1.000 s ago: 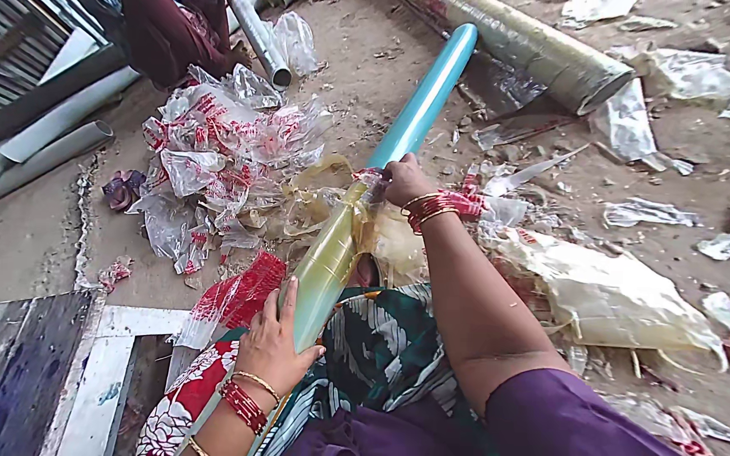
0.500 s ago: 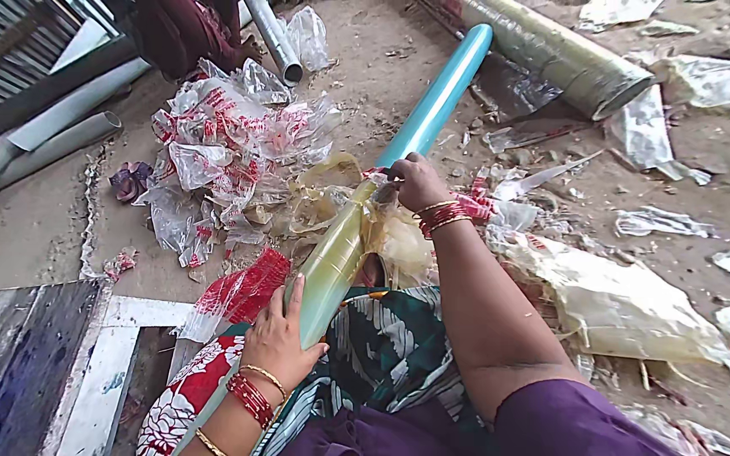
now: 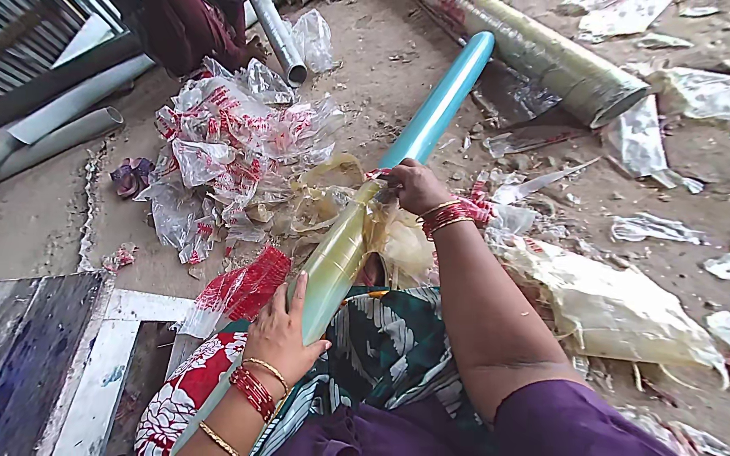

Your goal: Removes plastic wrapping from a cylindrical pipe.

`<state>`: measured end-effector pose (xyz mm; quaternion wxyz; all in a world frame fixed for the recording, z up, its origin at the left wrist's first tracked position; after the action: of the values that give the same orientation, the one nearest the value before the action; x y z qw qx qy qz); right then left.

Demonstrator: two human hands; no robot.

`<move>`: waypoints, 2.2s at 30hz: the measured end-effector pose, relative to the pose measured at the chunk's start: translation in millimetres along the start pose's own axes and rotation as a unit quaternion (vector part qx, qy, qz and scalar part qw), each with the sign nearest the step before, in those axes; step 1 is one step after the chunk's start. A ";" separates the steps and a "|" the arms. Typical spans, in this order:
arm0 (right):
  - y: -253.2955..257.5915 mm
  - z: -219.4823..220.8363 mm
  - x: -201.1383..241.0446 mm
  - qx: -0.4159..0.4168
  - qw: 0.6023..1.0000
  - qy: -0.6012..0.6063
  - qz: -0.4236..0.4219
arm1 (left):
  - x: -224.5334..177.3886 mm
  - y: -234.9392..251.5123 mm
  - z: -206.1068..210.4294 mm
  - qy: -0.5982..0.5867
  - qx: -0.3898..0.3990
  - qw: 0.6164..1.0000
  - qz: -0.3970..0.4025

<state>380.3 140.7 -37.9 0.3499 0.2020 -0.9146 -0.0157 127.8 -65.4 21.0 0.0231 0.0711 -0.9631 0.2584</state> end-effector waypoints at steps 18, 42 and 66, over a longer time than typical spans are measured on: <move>-8.3 9.3 39.0 0.147 0.978 -0.019 0.148 | 0.4 0.5 -2.5 -0.007 0.021 1.000 -0.004; -169.0 7.2 94.0 -0.140 0.942 0.255 0.168 | 68.4 63.6 -16.7 -0.382 0.185 0.903 0.068; -298.6 -55.2 184.8 -0.237 0.953 0.143 0.120 | 65.4 59.0 -10.9 -0.358 0.147 0.890 0.243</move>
<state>398.5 -197.5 70.1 0.5138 0.0020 -0.8427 -0.1607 54.4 -17.5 6.6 -0.3972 -0.0752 -0.8443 0.3518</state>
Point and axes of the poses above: each hand's wrist, its own y-axis towards the middle knuckle, its own z-axis out of the palm, x = y × z, the point moved 3 cm from there along y, towards the middle knuckle, and after that the axes turned 5 degrees about -z, right-handed, at the moved point
